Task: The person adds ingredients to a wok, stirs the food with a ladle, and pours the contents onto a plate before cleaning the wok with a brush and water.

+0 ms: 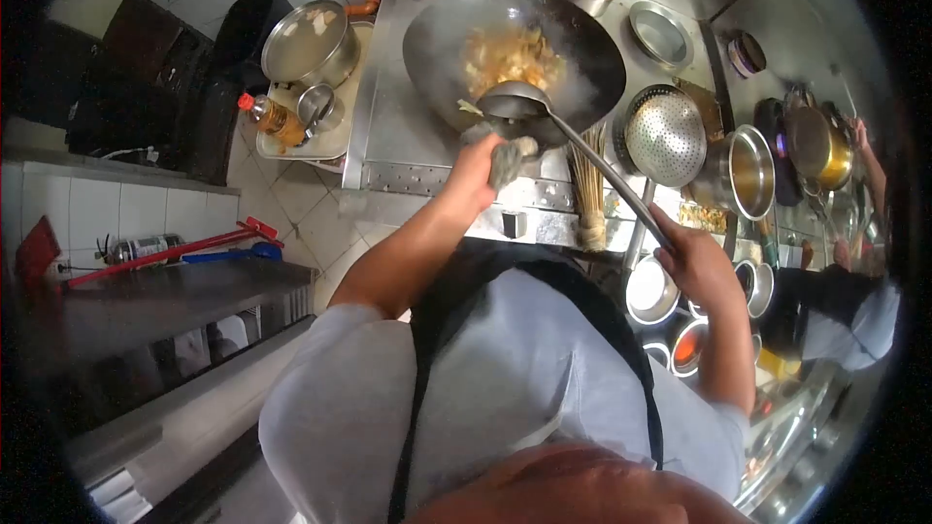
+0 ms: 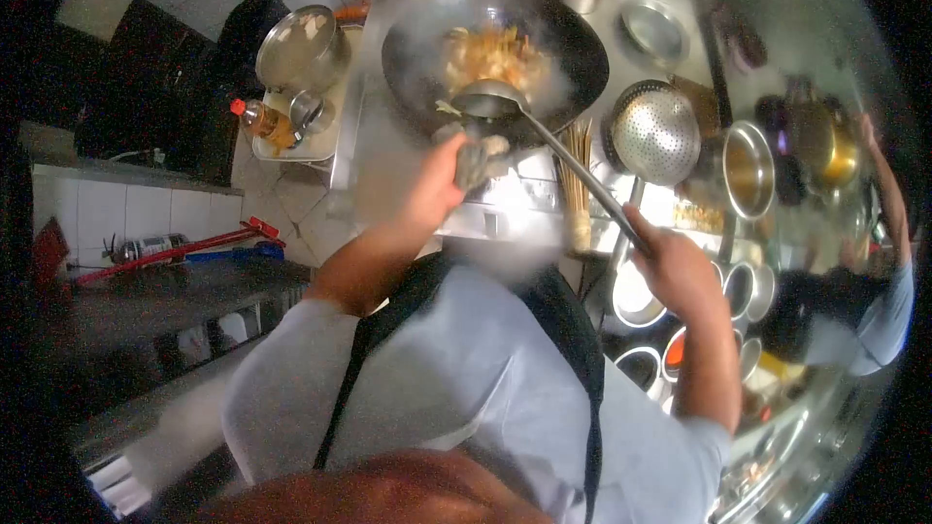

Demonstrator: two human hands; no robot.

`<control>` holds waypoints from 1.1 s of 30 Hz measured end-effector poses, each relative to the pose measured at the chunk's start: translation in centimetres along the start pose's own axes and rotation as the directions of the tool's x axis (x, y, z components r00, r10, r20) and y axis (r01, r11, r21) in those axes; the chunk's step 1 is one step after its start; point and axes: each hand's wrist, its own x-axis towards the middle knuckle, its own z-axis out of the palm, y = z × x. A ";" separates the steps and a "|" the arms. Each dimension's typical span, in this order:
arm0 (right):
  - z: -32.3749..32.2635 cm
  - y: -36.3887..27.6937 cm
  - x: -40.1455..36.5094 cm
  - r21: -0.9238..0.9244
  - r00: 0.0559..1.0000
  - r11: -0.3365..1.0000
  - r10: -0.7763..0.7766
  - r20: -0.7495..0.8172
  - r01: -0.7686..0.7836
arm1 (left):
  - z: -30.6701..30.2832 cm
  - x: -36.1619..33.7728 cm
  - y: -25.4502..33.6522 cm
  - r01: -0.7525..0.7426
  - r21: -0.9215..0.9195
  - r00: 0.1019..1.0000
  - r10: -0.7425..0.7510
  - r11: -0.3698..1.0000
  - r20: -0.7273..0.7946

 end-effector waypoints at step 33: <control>4.0 0.6 10.3 0.268 0.989 0.953 -0.125 -0.074 0.141 | 1.6 4.3 1.1 -0.026 0.004 0.990 0.027 1.000 -0.141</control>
